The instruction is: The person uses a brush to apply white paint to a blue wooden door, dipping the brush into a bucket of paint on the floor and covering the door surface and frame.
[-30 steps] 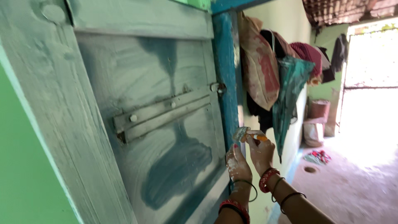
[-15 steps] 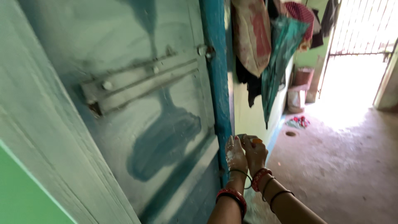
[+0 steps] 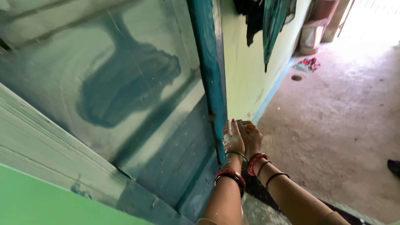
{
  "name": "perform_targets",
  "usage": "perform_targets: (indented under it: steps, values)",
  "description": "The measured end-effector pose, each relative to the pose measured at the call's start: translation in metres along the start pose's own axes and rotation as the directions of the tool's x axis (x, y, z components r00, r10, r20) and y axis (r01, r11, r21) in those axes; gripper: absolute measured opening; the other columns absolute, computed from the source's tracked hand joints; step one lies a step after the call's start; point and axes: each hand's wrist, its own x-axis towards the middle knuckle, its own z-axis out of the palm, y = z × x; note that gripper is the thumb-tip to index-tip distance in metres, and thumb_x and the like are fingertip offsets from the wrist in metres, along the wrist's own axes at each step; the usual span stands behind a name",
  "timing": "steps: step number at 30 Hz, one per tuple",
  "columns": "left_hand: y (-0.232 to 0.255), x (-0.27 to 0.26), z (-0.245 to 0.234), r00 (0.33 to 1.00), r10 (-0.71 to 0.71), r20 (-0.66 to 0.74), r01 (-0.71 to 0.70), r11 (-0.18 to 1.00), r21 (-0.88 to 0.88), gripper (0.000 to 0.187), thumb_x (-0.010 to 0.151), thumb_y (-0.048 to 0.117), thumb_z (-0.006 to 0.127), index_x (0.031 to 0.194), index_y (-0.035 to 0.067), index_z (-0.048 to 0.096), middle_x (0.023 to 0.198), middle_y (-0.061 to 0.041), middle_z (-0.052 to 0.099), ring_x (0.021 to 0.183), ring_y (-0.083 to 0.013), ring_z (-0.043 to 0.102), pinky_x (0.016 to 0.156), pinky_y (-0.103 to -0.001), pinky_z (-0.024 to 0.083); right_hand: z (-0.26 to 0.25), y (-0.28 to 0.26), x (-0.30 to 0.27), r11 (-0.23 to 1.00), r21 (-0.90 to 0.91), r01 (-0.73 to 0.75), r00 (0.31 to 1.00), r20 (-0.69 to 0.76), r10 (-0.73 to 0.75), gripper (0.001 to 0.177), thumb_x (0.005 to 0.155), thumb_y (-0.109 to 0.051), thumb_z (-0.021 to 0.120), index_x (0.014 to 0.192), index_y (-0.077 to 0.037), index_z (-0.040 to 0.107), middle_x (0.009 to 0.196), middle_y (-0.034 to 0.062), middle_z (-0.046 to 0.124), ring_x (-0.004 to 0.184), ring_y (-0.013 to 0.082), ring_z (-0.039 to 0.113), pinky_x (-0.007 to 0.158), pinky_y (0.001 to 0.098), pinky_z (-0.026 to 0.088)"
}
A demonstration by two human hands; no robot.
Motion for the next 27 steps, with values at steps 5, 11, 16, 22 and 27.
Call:
perform_targets:
  steps: [5,11,16,22,27]
  values:
    - [-0.038,-0.024,0.017,0.998,-0.061,0.031,0.061,0.998,0.018,0.078,0.098,0.065,0.030,0.152,0.010,0.043,0.159,-0.015,0.040,0.147,-0.0343,0.038,0.120,-0.043,0.033,-0.012,0.046,-0.011,0.995,-0.094,0.017,0.999,0.037,-0.013,0.031,0.095,-0.038,0.069,0.111,-0.013,0.077,0.093,0.0091,0.081,0.074,0.0158,0.075,0.064,0.0330,0.060]
    - [-0.089,-0.050,0.039,0.995,-0.099,-0.005,0.099,0.995,-0.002,0.082,0.096,0.067,0.037,0.153,0.009,0.043,0.160,-0.015,0.041,0.148,-0.0336,0.039,0.120,-0.043,0.034,-0.027,0.109,-0.023,0.991,-0.077,0.111,0.989,0.105,-0.102,0.023,0.095,-0.026,0.071,0.114,-0.013,0.076,0.096,0.0074,0.080,0.079,0.0167,0.075,0.068,0.0317,0.058]
    - [-0.103,-0.077,0.039,0.974,-0.225,0.035,0.226,0.973,-0.047,0.083,0.092,0.069,0.039,0.156,0.015,0.039,0.162,-0.013,0.036,0.148,-0.0321,0.037,0.119,-0.042,0.035,-0.027,0.167,-0.030,0.997,-0.013,0.078,0.983,0.168,-0.075,0.027,0.091,-0.024,0.071,0.117,-0.015,0.072,0.103,0.0084,0.080,0.091,0.0153,0.076,0.077,0.0279,0.059]
    - [-0.137,-0.087,0.032,0.973,-0.231,0.019,0.230,0.973,0.020,0.083,0.093,0.068,0.041,0.156,0.014,0.041,0.161,-0.014,0.040,0.148,-0.0332,0.039,0.119,-0.043,0.035,-0.033,0.183,-0.071,0.983,-0.175,0.050,0.989,0.146,-0.025,0.028,0.090,-0.023,0.072,0.117,-0.017,0.070,0.109,0.0099,0.079,0.100,0.0200,0.077,0.078,0.0318,0.058]
    - [-0.167,-0.093,0.011,0.954,-0.278,0.112,0.286,0.957,-0.056,0.085,0.093,0.067,0.042,0.157,0.012,0.036,0.161,-0.013,0.041,0.147,-0.0320,0.041,0.118,-0.041,0.037,-0.021,0.177,-0.104,0.976,-0.218,-0.026,0.997,0.060,0.040,0.026,0.092,-0.028,0.071,0.116,-0.019,0.071,0.108,0.0081,0.079,0.093,0.0205,0.078,0.074,0.0320,0.059]
